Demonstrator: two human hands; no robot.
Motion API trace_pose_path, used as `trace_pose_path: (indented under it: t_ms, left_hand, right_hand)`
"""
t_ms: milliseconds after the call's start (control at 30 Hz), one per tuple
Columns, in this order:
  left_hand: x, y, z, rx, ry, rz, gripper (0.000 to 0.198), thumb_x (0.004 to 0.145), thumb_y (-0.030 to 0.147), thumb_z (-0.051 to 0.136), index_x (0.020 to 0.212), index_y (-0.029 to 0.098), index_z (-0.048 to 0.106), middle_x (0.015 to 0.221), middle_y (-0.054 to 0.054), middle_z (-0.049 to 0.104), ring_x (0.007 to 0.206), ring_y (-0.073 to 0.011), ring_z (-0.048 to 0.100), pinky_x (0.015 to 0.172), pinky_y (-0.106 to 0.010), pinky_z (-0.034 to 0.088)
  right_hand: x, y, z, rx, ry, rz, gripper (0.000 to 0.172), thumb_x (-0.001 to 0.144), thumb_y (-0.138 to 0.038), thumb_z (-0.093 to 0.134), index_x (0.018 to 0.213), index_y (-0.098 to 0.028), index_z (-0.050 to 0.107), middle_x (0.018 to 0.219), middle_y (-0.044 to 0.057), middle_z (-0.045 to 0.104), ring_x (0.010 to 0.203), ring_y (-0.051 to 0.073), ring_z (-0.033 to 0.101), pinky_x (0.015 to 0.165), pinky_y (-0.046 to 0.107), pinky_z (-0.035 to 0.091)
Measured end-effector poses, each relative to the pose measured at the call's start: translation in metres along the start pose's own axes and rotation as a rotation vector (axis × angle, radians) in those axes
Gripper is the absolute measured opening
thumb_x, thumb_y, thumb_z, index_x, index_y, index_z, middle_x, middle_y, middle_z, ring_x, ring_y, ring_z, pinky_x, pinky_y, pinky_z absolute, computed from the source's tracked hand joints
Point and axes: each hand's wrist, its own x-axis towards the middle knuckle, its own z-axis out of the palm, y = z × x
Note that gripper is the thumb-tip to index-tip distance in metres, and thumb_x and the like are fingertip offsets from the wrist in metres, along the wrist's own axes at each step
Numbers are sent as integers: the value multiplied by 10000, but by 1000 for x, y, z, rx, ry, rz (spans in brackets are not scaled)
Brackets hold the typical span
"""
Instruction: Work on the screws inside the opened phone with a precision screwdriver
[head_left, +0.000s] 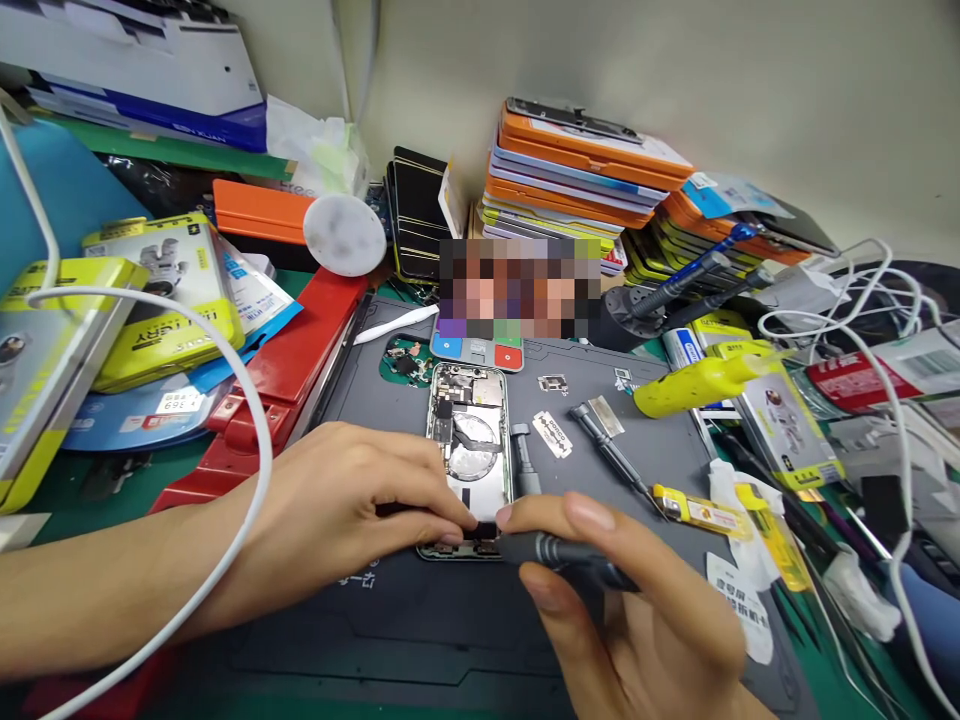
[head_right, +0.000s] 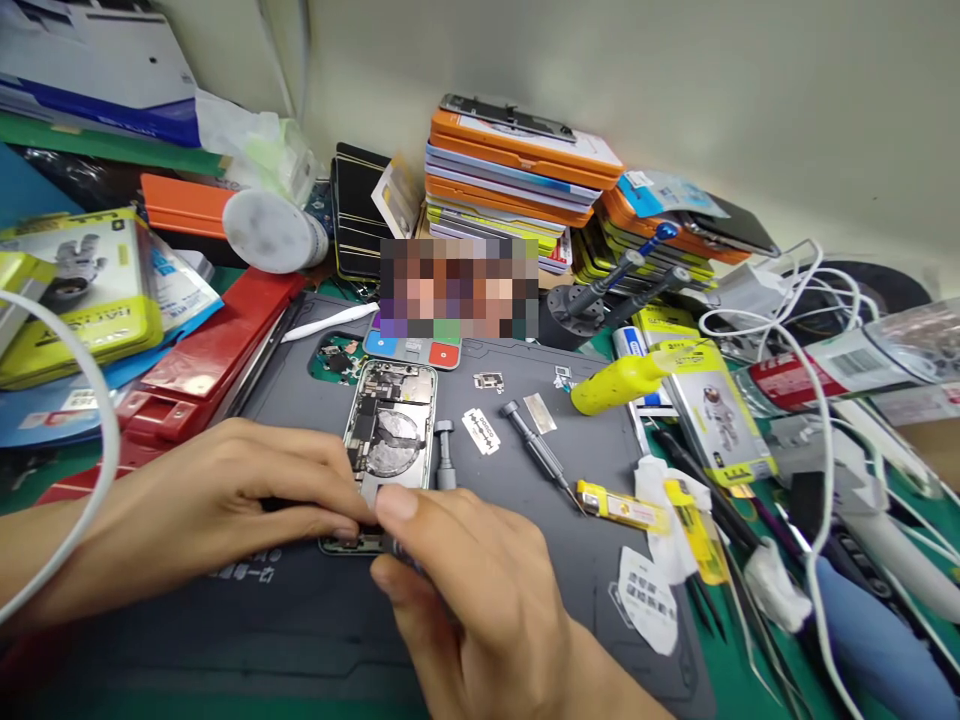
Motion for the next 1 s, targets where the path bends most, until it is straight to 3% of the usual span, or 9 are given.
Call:
trace_pose_path:
  t_ms: [100, 200, 267, 433, 600, 733, 833, 1000]
  left_hand:
    - [0, -1, 1, -10, 21, -15, 166, 1054, 153, 767, 1091, 244, 901, 1013, 41, 829, 894, -87, 790, 817, -117, 525]
    - [0, -2, 2, -6, 48, -23, 155, 1065, 161, 750, 1079, 226, 890, 1026, 34, 826, 907, -91, 782, 831, -122, 525]
    - [1, -2, 2, -4, 52, -24, 144, 1066, 172, 750, 1067, 216, 888, 1014, 32, 824, 901, -96, 780, 822, -127, 527]
    - [1, -2, 3, 30, 39, -8, 161, 1069, 171, 745, 1054, 221, 897, 1025, 38, 841, 925, -108, 796, 819, -133, 531]
    - [1, 1, 3, 26, 89, -94, 156, 1054, 187, 738, 1000, 236, 875, 971, 43, 816, 833, -116, 755, 742, -188, 525]
    - [0, 3, 4, 78, 105, -151, 152, 1013, 156, 753, 909, 236, 830, 884, 62, 783, 734, -104, 697, 642, -211, 475]
    - [-1, 3, 4, 103, 104, -136, 148, 1021, 154, 751, 940, 237, 842, 931, 55, 798, 797, -117, 723, 690, -221, 486]
    - [-1, 4, 4, 52, 137, -193, 200, 1076, 196, 680, 982, 247, 849, 959, 56, 803, 866, -127, 732, 767, -239, 493]
  right_hand:
    - [-3, 0, -4, 10, 119, 8, 719, 981, -9, 664, 1653, -181, 475, 1158, 92, 848, 884, 202, 849, 818, 336, 745]
    - [-1, 0, -3, 65, 209, 97, 621, 1032, -70, 658, 1618, -230, 529, 1105, 83, 845, 742, 204, 819, 671, 354, 743]
    - [2, -1, 2, 139, 247, 197, 535, 1078, -132, 628, 1586, -286, 559, 1078, 57, 832, 768, 197, 816, 642, 334, 735]
    - [7, 0, 16, 430, 314, 438, 475, 1135, -147, 567, 1548, -378, 525, 1109, -1, 804, 885, 150, 809, 750, 287, 752]
    - [10, 4, 18, 548, 312, 535, 405, 1152, -187, 568, 1524, -334, 508, 1093, 1, 806, 841, 131, 784, 754, 274, 758]
    - [10, 6, 17, 547, 294, 524, 410, 1152, -190, 563, 1534, -326, 497, 1096, 12, 803, 839, 142, 777, 729, 282, 763]
    - [9, 7, 17, 445, 258, 463, 453, 1145, -161, 552, 1561, -331, 492, 1105, 21, 797, 856, 158, 795, 721, 289, 761]
    - [0, 9, 17, 89, 137, 120, 456, 1137, -153, 535, 1586, -230, 553, 1073, 96, 827, 947, 216, 849, 853, 347, 760]
